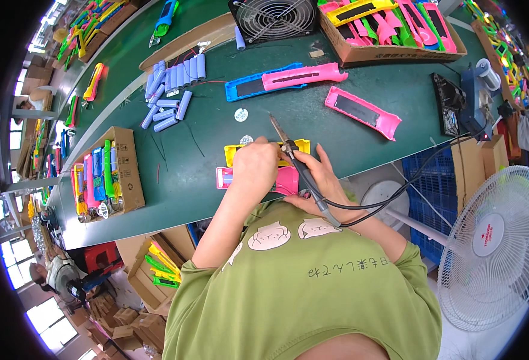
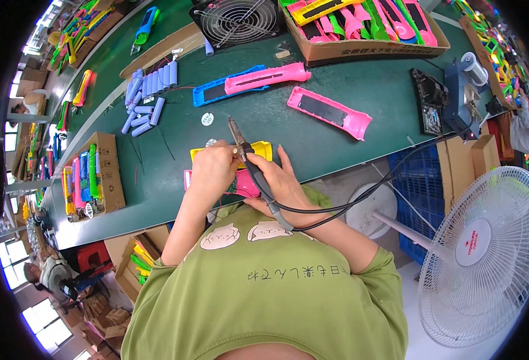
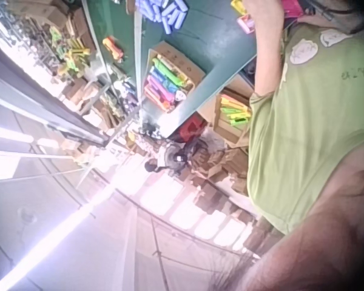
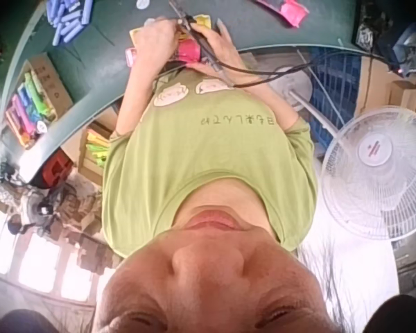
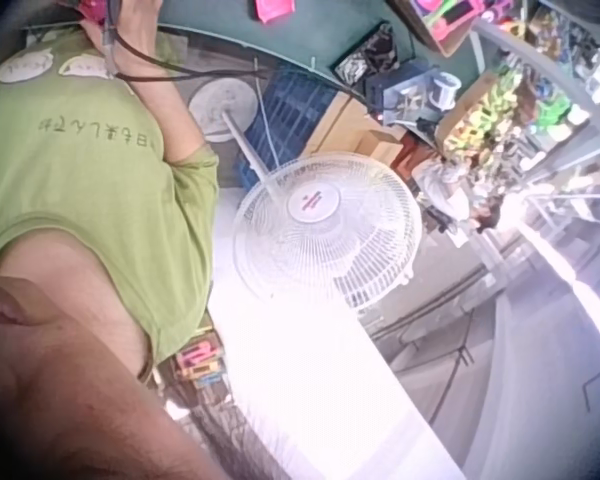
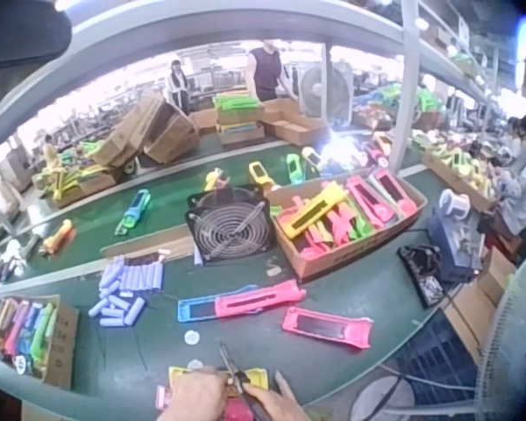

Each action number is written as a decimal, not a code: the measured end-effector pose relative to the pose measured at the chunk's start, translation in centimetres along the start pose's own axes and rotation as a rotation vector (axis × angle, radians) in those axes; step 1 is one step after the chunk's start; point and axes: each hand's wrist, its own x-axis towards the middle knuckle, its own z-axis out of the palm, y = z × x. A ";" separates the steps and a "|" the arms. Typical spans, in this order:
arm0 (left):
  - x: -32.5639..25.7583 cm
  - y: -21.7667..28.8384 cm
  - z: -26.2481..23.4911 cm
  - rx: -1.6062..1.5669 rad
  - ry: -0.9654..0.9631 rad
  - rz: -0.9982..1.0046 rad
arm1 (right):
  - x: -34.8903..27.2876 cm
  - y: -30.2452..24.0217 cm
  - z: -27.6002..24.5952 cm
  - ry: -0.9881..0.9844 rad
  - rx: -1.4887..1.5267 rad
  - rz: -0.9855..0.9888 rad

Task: The person solders components into flashlight casings using a soldering iron, fits the parts together, and places the assembled flashlights onto a conveyor belt.

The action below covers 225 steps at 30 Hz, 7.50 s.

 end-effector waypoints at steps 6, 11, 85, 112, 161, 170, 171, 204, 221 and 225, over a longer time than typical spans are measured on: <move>-0.6 -0.6 -0.1 -0.016 0.053 0.082 | 0.1 0.3 0.3 0.049 -0.046 -0.127; -2.4 -1.8 -3.6 -0.286 0.082 0.204 | 1.6 1.3 -1.4 -0.002 -0.105 -0.097; -4.0 -3.8 -3.8 -0.697 -0.141 0.082 | -4.4 2.2 -0.8 0.693 0.600 0.232; -5.0 -1.3 2.1 -0.290 0.465 0.257 | -4.1 1.1 -0.5 0.650 0.627 0.241; -1.8 -6.7 -0.4 -0.172 0.239 -0.190 | -2.2 6.7 -9.9 0.578 -0.481 0.017; -5.4 -5.8 1.3 -0.270 0.385 0.180 | -0.1 7.4 -10.4 0.662 -0.358 0.009; -5.3 -6.2 1.3 -0.267 0.386 0.175 | 0.3 7.0 -10.3 0.658 -0.354 0.007; 26.5 -18.7 -9.0 -0.137 0.399 0.138 | -0.1 7.5 -9.2 0.541 -0.480 0.066; -11.3 -43.1 -10.0 0.491 0.386 -0.756 | -0.7 7.2 -9.2 0.434 -0.526 -0.148; -9.1 -40.3 -9.8 0.589 0.411 -0.599 | -0.2 6.6 -9.4 0.405 -0.610 -0.200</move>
